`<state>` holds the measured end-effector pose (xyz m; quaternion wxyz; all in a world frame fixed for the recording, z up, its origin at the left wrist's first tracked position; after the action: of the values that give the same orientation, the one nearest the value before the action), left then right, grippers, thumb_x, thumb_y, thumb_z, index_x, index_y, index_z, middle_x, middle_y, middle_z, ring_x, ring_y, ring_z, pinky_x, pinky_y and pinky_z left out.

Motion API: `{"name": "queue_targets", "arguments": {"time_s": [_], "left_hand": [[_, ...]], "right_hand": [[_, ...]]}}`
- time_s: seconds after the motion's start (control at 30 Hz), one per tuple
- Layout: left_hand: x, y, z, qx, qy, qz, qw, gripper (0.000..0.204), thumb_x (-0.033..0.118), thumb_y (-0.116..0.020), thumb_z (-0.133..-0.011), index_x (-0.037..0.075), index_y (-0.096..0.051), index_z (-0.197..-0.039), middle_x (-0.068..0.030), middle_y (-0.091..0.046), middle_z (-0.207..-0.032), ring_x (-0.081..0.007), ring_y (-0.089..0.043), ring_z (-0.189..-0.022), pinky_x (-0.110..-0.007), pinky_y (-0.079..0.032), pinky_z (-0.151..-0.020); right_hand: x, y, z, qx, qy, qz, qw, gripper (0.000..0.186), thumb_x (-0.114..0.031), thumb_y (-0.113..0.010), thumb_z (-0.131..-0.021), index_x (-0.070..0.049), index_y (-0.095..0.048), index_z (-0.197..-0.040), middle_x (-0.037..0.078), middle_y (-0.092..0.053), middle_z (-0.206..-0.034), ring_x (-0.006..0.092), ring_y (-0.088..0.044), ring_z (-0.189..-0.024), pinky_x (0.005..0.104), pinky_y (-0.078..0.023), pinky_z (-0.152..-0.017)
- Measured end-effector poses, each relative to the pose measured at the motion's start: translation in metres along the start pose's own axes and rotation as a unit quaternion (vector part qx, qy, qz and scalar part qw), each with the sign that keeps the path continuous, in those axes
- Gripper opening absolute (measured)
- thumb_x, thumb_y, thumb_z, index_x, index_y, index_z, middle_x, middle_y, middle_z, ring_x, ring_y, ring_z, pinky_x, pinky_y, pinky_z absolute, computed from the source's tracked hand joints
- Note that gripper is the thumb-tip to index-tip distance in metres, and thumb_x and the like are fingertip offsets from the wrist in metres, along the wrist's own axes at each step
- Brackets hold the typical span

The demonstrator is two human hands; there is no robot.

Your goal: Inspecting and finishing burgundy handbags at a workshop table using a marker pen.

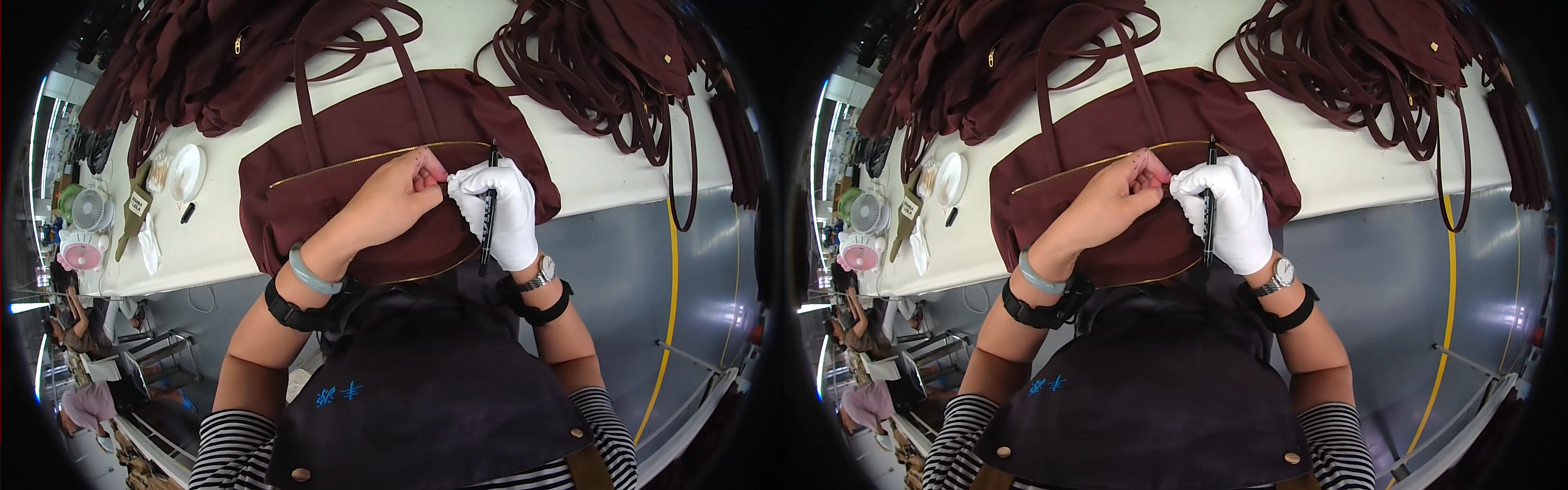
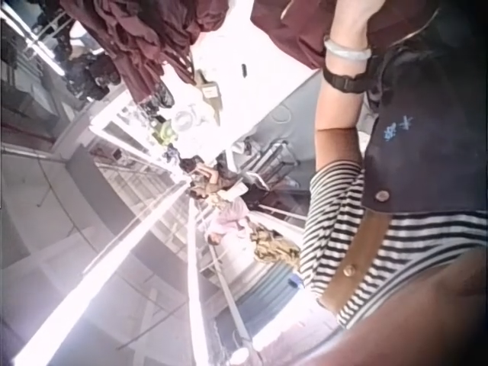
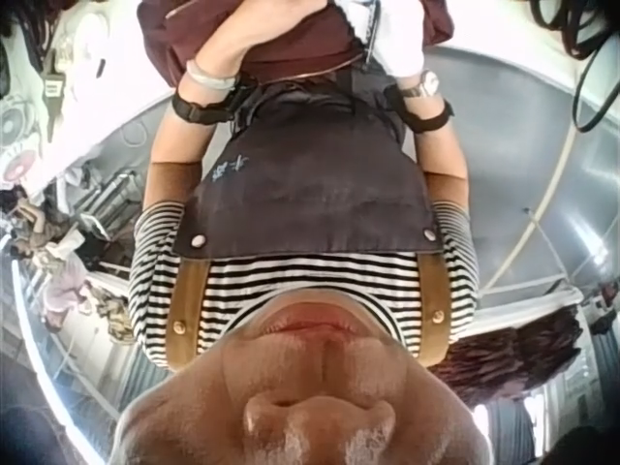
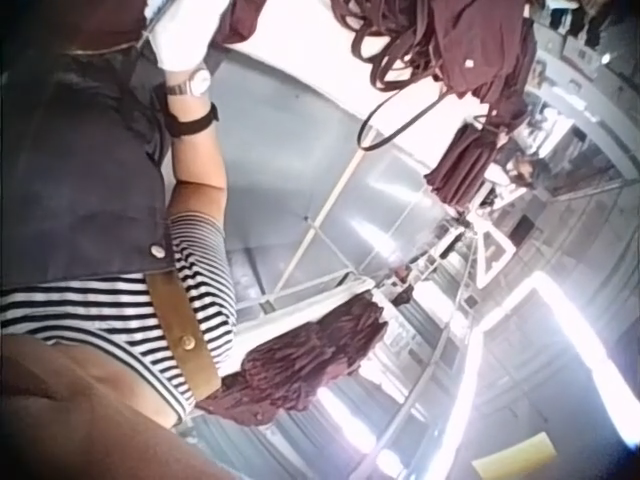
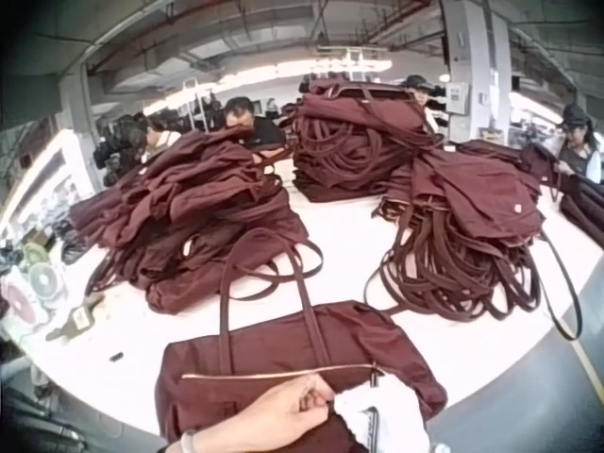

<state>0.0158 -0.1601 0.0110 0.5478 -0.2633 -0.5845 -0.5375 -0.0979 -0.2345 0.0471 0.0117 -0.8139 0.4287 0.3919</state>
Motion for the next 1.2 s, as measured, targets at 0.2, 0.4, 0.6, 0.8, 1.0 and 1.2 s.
{"name": "queue_targets", "arguments": {"time_s": [0.2,0.4,0.6,0.8,1.0,1.2], "left_hand": [[0.0037,-0.0003,0.001,-0.006,-0.022,0.02,1.0,0.01,0.003,-0.06,-0.09,0.002,-0.059,-0.1,0.002,-0.053,-0.086,-0.0063,-0.048,-0.079,-0.024,-0.044,-0.074],[0.0015,0.0021,0.0006,0.001,-0.021,0.002,1.0,0.01,0.004,-0.062,-0.089,0.002,-0.058,-0.099,0.0018,-0.053,-0.087,-0.0067,-0.048,-0.08,-0.024,-0.044,-0.074],[0.0041,-0.0006,0.0014,-0.004,-0.022,0.011,1.0,0.012,0.003,-0.059,-0.089,0.002,-0.058,-0.101,0.0012,-0.052,-0.087,-0.0076,-0.047,-0.079,-0.024,-0.044,-0.075],[0.0034,0.0014,0.0009,-0.002,-0.029,-0.01,1.0,0.011,0.003,-0.06,-0.089,0.002,-0.058,-0.1,0.0014,-0.053,-0.087,-0.0072,-0.047,-0.079,-0.024,-0.044,-0.073],[0.0051,-0.0001,0.0008,-0.005,-0.033,0.022,0.999,0.012,0.0,-0.057,-0.088,0.001,-0.058,-0.1,0.0009,-0.053,-0.087,-0.0073,-0.047,-0.079,-0.025,-0.044,-0.073],[0.0011,0.0023,-0.0002,-0.001,-0.039,-0.004,0.999,0.011,0.001,-0.06,-0.089,0.002,-0.058,-0.099,0.0015,-0.053,-0.086,-0.0069,-0.047,-0.077,-0.024,-0.044,-0.072]], "right_hand": [[0.0004,-0.0016,0.0009,0.0,-0.001,-0.002,1.0,0.038,0.006,-0.068,-0.071,-0.012,-0.052,-0.101,0.001,-0.067,-0.076,0.0212,-0.063,-0.077,0.0345,-0.048,-0.073],[-0.0004,-0.0011,0.0004,0.003,0.001,-0.007,1.0,0.039,0.008,-0.069,-0.069,-0.011,-0.053,-0.1,0.003,-0.067,-0.079,0.0215,-0.062,-0.076,0.0347,-0.049,-0.071],[0.0003,-0.0003,0.0012,0.007,-0.009,0.01,1.0,0.034,0.005,-0.067,-0.073,-0.011,-0.053,-0.098,0.001,-0.064,-0.072,0.0209,-0.062,-0.076,0.0338,-0.048,-0.07],[-0.0008,-0.0003,-0.001,0.005,-0.009,-0.013,1.0,0.031,0.003,-0.066,-0.075,-0.012,-0.052,-0.097,-0.001,-0.063,-0.069,0.0227,-0.061,-0.075,0.0353,-0.048,-0.072],[-0.0017,0.0001,0.0005,0.011,-0.012,0.009,1.0,0.03,0.002,-0.067,-0.075,-0.012,-0.052,-0.097,-0.001,-0.063,-0.069,0.0234,-0.061,-0.074,0.0362,-0.048,-0.072],[-0.001,0.0019,-0.0002,0.009,-0.005,0.009,1.0,0.031,0.002,-0.067,-0.074,-0.012,-0.053,-0.098,-0.002,-0.063,-0.069,0.0226,-0.06,-0.073,0.0353,-0.046,-0.071]]}}
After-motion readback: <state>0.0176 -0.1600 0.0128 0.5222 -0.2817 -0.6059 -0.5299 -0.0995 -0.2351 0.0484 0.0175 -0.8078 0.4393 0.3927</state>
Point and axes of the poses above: each hand's wrist, its own z-axis away from the middle knuckle, its own y-axis out of the back of the hand, x = y × z, the point moved 10 cm from there along -z, towards the middle knuckle
